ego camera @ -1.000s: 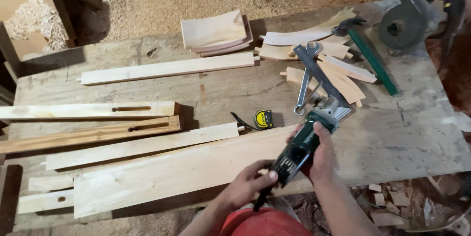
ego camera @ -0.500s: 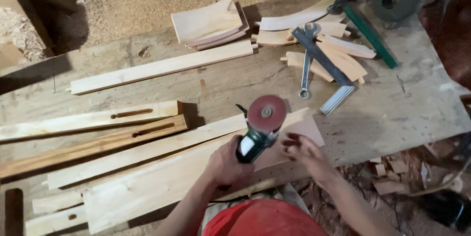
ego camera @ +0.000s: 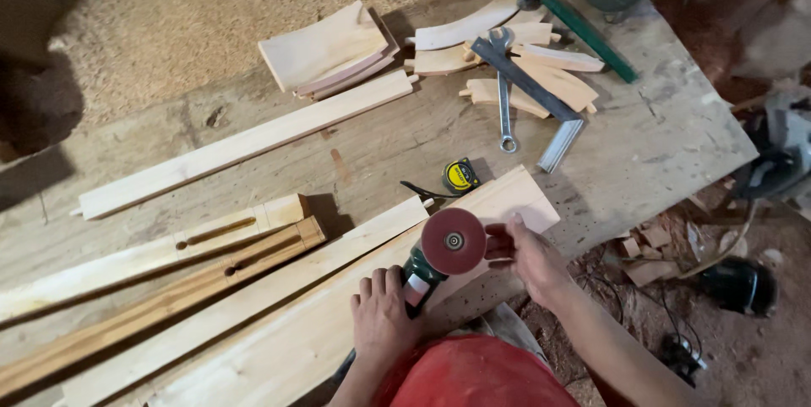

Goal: The person attaches a sanding disc to an orbital sander and then sands the surface of several wooden planks on a workbench. The person moves the sander back and forth along the length of the wood pieces.

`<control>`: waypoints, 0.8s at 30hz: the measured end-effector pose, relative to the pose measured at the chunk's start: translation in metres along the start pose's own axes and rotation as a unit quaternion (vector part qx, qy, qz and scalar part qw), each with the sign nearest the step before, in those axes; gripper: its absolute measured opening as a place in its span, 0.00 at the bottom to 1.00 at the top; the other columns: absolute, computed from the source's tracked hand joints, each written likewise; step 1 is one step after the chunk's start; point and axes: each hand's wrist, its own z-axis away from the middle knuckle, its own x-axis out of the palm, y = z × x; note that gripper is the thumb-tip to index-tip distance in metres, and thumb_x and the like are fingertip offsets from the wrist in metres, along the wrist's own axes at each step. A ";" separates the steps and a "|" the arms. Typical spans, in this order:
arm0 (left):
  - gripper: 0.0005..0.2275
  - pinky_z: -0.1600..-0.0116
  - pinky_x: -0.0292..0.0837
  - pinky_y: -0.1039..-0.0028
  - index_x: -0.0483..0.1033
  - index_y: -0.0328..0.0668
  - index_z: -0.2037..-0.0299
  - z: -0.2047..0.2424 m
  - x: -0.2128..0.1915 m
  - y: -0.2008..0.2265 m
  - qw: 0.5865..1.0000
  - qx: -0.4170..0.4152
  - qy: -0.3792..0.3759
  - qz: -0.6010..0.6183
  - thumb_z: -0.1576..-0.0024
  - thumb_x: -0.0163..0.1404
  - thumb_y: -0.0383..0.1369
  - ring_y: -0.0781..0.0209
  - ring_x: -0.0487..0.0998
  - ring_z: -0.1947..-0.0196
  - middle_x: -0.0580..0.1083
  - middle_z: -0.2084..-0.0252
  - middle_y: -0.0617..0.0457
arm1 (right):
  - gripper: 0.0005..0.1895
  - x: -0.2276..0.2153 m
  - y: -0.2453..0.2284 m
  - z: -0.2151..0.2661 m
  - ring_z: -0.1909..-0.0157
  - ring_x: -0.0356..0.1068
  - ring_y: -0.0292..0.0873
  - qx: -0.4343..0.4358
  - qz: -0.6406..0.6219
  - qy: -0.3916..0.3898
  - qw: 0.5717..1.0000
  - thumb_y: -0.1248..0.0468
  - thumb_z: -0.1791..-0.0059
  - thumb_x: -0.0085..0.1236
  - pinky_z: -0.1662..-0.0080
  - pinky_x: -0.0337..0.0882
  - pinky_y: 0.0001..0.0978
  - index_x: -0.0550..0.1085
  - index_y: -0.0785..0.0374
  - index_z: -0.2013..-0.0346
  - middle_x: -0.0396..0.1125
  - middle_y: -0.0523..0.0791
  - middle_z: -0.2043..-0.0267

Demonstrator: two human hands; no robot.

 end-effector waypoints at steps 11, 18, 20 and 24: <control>0.45 0.40 0.61 0.51 0.57 0.54 0.30 -0.046 -0.011 0.004 0.992 0.066 -0.068 0.079 0.61 0.66 0.45 0.46 0.63 0.38 0.65 0.41 0.47 | 0.37 0.042 -0.035 0.005 0.53 0.73 0.44 0.039 0.005 0.015 0.999 0.39 0.44 0.30 0.50 0.73 0.42 0.72 0.69 0.45 0.74 0.50 0.53; 0.42 0.40 0.58 0.52 0.59 0.56 0.32 -0.047 -0.002 0.010 0.993 0.061 -0.052 0.088 0.60 0.65 0.42 0.50 0.64 0.38 0.65 0.42 0.49 | 0.35 0.048 -0.036 0.006 0.51 0.74 0.43 0.035 -0.046 0.040 0.998 0.43 0.44 0.37 0.47 0.74 0.40 0.70 0.75 0.46 0.73 0.52 0.51; 0.42 0.40 0.58 0.53 0.58 0.56 0.31 -0.048 -0.003 0.011 0.993 0.054 -0.068 0.080 0.59 0.65 0.42 0.50 0.64 0.38 0.65 0.42 0.49 | 0.35 0.046 -0.036 0.008 0.52 0.74 0.43 0.042 -0.046 0.040 0.997 0.43 0.44 0.37 0.47 0.74 0.38 0.71 0.75 0.45 0.73 0.52 0.51; 0.42 0.39 0.58 0.53 0.56 0.56 0.31 -0.049 -0.005 0.012 0.993 0.046 -0.083 0.069 0.58 0.64 0.42 0.50 0.63 0.38 0.64 0.41 0.49 | 0.34 0.045 -0.036 0.012 0.49 0.70 0.38 0.034 -0.030 0.069 0.997 0.43 0.42 0.39 0.47 0.69 0.33 0.71 0.74 0.43 0.71 0.52 0.46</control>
